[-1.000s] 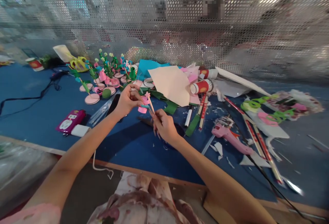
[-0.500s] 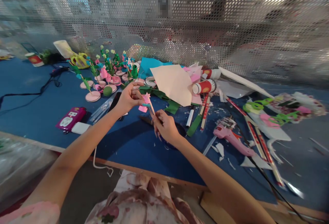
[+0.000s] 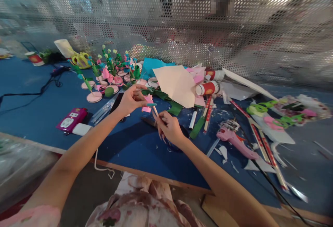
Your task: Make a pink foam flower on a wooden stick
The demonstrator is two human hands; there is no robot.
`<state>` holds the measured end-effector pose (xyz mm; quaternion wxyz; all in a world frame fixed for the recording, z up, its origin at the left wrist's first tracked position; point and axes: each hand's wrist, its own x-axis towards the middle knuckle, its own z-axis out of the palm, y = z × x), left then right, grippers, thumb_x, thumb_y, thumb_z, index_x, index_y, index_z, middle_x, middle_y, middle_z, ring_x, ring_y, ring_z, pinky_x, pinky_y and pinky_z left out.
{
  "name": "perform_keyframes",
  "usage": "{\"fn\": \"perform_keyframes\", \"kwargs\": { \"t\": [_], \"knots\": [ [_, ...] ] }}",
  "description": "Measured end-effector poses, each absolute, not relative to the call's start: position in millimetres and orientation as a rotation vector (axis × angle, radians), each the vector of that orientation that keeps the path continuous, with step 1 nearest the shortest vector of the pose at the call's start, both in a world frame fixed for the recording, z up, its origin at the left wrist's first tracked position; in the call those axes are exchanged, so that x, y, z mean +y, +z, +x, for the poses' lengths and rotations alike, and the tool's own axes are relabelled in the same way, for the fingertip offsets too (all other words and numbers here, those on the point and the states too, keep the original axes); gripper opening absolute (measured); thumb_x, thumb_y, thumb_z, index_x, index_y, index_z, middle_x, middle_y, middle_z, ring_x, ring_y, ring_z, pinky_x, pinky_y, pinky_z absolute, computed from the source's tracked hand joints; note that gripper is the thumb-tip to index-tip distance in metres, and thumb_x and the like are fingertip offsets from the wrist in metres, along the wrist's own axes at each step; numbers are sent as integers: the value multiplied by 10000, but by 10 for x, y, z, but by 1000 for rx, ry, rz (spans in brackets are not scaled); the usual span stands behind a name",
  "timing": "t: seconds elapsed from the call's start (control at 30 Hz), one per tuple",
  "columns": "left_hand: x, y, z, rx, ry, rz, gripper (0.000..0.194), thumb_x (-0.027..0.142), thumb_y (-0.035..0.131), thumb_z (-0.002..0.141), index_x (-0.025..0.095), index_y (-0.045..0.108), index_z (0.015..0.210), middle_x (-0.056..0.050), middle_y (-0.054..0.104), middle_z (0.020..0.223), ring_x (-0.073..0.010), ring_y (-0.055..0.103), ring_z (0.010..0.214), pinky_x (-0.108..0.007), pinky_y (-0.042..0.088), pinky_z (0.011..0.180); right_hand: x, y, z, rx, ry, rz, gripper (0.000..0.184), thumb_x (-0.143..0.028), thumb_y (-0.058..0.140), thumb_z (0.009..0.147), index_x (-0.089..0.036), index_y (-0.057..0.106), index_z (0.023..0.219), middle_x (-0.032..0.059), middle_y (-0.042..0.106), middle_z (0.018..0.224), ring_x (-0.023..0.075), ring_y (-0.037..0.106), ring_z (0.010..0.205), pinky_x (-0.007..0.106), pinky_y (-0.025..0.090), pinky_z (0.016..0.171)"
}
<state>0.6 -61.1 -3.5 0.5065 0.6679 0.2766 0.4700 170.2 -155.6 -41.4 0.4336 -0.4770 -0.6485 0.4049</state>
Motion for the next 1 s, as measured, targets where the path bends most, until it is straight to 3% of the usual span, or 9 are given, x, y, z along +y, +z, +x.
{"fn": "perform_keyframes", "kwargs": {
  "t": [0.47, 0.7, 1.0],
  "knots": [
    [-650, 8, 7, 729, 1012, 1629, 521, 236, 818, 527, 145, 536, 956, 19, 620, 740, -91, 615, 624, -211, 520, 604, -1545, -424, 1701, -1616, 972, -1202, 225, -420, 432, 868, -229, 394, 754, -94, 456, 408, 87, 446, 264, 171, 335, 283],
    [-634, -72, 40, 725, 1047, 1634, 536, 310, 826, 535, 145, 545, 960, -30, 643, 810, -129, 629, 712, -236, 522, 627, -1543, -442, 1697, -1661, 964, -1227, 205, -395, 421, 881, -230, 396, 761, -98, 455, 401, 85, 444, 256, 163, 329, 283],
    [-700, -27, 56, 761, 1042, 1634, 493, 308, 810, 564, 141, 547, 945, 6, 623, 704, -93, 580, 617, -192, 455, 551, -1564, -437, 1685, -1768, 944, -1210, 183, -376, 399, 893, -232, 384, 781, -104, 469, 413, 87, 455, 259, 163, 332, 295]
  ]
}}
